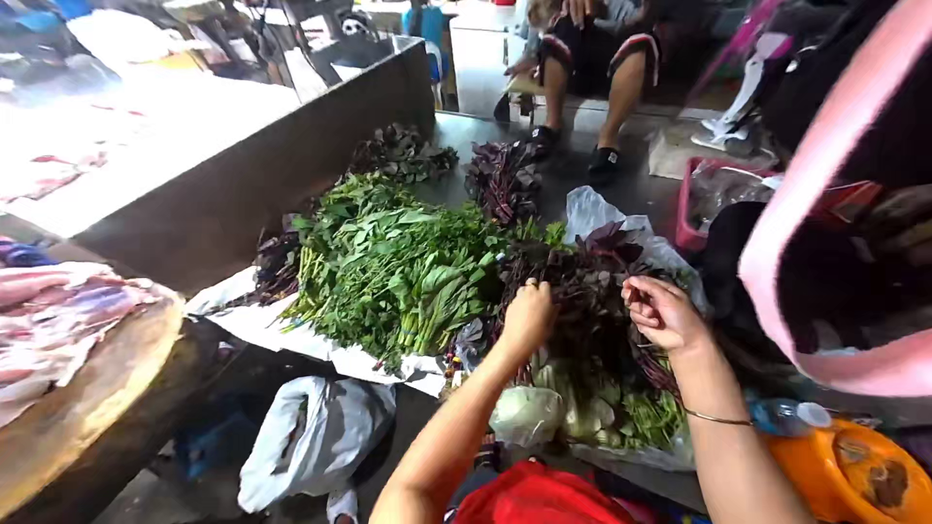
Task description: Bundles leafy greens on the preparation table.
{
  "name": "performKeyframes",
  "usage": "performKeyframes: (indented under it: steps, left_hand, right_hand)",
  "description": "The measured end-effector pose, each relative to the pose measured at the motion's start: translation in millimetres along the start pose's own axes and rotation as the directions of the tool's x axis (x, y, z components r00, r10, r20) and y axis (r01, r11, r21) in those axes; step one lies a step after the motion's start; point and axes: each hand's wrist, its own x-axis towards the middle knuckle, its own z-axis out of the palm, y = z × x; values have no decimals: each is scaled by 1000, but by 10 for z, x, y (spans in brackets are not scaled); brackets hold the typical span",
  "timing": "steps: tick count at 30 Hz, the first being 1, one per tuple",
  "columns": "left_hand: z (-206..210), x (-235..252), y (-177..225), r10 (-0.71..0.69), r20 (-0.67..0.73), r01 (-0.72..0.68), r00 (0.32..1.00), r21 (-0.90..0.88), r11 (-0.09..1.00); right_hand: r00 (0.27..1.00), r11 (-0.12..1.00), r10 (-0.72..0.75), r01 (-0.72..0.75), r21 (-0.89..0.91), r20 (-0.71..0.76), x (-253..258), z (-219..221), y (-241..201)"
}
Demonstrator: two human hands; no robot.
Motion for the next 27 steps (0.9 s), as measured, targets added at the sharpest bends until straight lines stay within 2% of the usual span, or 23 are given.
performKeyframes:
  steps: [2,4,7,10,12,14,17,19,22,24,27]
  left_hand:
    - [170,318,-159,-48,56,42,997,112,993]
    - [94,379,-125,-45,86,36,995,112,993]
    - [-417,336,-57,43,-92,-50,995,-69,996]
    - [-936,324,-74,59,-218,-106,974,-209,972]
    - [-1003,248,-99,59,-204,-120,977,-304,945]
    - [-792,124,-149,61,-123,-107,991,-412,905]
    - [-227,-18,-289,0,50,29,999,-590,807]
    - [44,-54,-384,-52,136,130,989,-663,737]
    - [240,-63,-484,-76,204,204,976,-738,643]
    - [257,-83,-475,-67,245,237,967,-773,588]
    - [251,-106,-462,-34,280,255,959,-809,529]
  right_hand:
    - [992,993,-110,112,-28,56,-76,13,-158]
    - [970,965,-212,227,-130,117,-172,8,-264]
    - [920,910,-352,380,-168,171,-233,-131,-339]
    - [853,861,-480,503,-77,207,-167,-371,-333]
    - [803,815,-555,578,-54,217,-163,-384,-370]
    - [788,787,-580,608,-108,208,-257,-206,-413]
    - [841,790,-516,540,-291,160,-481,226,-322]
    - [890,771,-421,452,-449,173,-487,370,-30]
    - [979,710,-85,190,-678,185,-298,402,538]
    - [986,690,68,65,-721,153,-179,375,804]
    - [989,732,93,13,-681,119,-139,371,916]
